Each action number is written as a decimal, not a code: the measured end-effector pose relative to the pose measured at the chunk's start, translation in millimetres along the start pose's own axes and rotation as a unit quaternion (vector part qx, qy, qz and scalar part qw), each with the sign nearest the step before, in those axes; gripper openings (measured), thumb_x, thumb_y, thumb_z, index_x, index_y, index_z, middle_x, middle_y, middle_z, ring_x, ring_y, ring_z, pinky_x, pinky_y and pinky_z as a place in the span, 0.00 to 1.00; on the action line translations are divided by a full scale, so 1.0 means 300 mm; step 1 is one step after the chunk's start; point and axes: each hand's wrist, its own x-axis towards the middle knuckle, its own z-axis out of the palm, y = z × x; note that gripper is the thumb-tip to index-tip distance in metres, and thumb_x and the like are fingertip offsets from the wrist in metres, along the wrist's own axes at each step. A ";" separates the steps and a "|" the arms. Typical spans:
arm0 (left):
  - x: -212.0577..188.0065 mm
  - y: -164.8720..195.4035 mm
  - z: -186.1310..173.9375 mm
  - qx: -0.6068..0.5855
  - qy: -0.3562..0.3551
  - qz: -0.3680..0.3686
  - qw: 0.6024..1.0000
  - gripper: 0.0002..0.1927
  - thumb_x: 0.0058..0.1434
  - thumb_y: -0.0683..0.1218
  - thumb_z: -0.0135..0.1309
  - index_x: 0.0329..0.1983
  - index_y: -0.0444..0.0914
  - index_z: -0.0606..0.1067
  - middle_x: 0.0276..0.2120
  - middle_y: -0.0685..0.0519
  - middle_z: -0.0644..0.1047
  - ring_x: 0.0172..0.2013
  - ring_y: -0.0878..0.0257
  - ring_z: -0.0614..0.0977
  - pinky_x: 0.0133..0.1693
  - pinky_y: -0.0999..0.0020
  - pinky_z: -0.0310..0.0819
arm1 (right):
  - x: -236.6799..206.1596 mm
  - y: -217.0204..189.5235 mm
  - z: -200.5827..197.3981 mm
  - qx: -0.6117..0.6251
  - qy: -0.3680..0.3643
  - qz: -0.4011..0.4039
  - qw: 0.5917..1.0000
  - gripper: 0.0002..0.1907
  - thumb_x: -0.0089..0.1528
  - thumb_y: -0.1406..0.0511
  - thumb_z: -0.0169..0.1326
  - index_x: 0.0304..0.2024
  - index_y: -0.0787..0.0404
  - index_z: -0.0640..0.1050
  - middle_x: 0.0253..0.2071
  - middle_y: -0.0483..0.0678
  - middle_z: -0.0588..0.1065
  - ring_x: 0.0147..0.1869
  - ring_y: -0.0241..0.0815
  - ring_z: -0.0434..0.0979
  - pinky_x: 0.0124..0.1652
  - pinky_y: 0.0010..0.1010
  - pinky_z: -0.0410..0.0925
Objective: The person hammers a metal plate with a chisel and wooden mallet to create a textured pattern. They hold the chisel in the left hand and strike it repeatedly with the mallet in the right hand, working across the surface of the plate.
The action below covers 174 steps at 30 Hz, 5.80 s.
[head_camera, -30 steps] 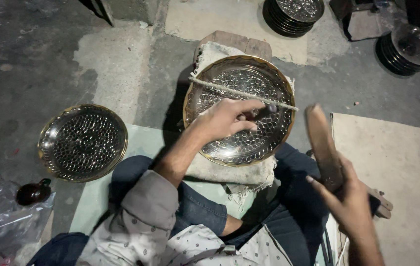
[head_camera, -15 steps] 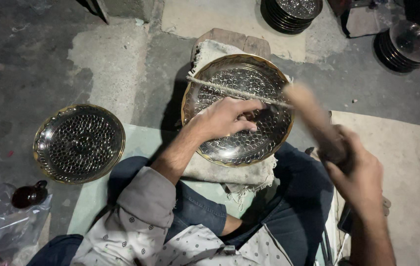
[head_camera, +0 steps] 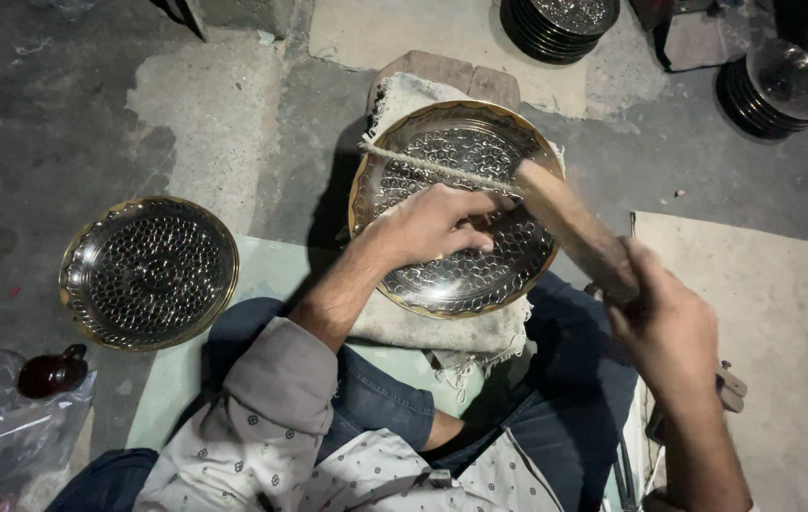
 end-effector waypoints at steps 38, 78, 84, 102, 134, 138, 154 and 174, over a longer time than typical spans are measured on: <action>0.001 -0.011 0.023 0.000 0.006 0.021 1.000 0.26 0.60 0.47 0.62 0.62 0.41 0.74 0.50 0.47 0.83 0.47 0.56 0.87 0.52 0.61 0.79 | -0.070 0.128 0.053 0.048 -0.016 0.063 0.997 0.40 0.53 0.70 0.67 0.68 0.54 0.69 0.51 0.57 0.80 0.49 0.53 0.83 0.50 0.43 0.76; -0.046 0.029 0.067 0.005 0.040 -0.054 0.998 0.22 0.61 0.49 0.65 0.57 0.41 0.77 0.40 0.44 0.84 0.40 0.56 0.88 0.43 0.61 0.80 | 0.019 0.039 -0.048 -0.017 0.007 -0.055 0.998 0.34 0.55 0.72 0.66 0.63 0.53 0.73 0.52 0.55 0.80 0.53 0.55 0.81 0.49 0.42 0.72; -0.050 0.041 0.066 -0.013 0.052 -0.062 0.997 0.25 0.60 0.49 0.64 0.61 0.42 0.75 0.40 0.43 0.84 0.39 0.56 0.88 0.43 0.61 0.80 | 0.005 0.062 -0.017 0.022 0.012 -0.060 0.998 0.40 0.49 0.76 0.66 0.64 0.55 0.71 0.50 0.58 0.80 0.52 0.54 0.81 0.49 0.40 0.72; -0.046 0.023 0.086 -0.027 0.061 -0.051 0.996 0.27 0.61 0.49 0.63 0.63 0.41 0.73 0.53 0.43 0.81 0.45 0.55 0.87 0.48 0.61 0.80 | -0.022 0.105 -0.013 0.090 0.035 -0.051 0.994 0.44 0.47 0.73 0.67 0.68 0.56 0.70 0.56 0.60 0.78 0.59 0.56 0.79 0.56 0.43 0.72; -0.080 0.020 0.051 -0.026 0.017 -0.049 0.998 0.28 0.57 0.48 0.65 0.62 0.43 0.74 0.46 0.42 0.83 0.46 0.52 0.87 0.49 0.60 0.79 | -0.142 0.125 0.074 0.412 0.078 0.060 0.906 0.40 0.60 0.69 0.66 0.70 0.65 0.62 0.46 0.55 0.77 0.48 0.45 0.81 0.46 0.34 0.75; -0.080 0.025 0.053 -0.017 0.025 -0.057 0.998 0.27 0.58 0.49 0.65 0.61 0.43 0.75 0.46 0.41 0.83 0.45 0.51 0.87 0.48 0.60 0.79 | -0.062 0.096 0.027 0.210 -0.041 0.059 0.975 0.41 0.53 0.71 0.66 0.68 0.60 0.66 0.49 0.60 0.80 0.51 0.49 0.82 0.47 0.39 0.74; -0.082 0.042 0.061 -0.008 0.033 -0.046 0.998 0.26 0.59 0.49 0.62 0.61 0.42 0.75 0.48 0.41 0.82 0.47 0.51 0.86 0.50 0.60 0.78 | -0.047 0.070 0.044 0.076 -0.051 -0.012 0.996 0.45 0.53 0.72 0.66 0.71 0.49 0.66 0.58 0.56 0.78 0.58 0.51 0.80 0.55 0.38 0.72; -0.086 0.047 0.055 -0.029 0.026 -0.059 0.997 0.25 0.59 0.50 0.61 0.61 0.43 0.76 0.50 0.44 0.82 0.48 0.52 0.86 0.51 0.61 0.77 | -0.085 0.084 0.083 0.313 -0.021 0.028 0.949 0.42 0.54 0.73 0.63 0.69 0.55 0.64 0.50 0.58 0.79 0.52 0.51 0.82 0.48 0.40 0.75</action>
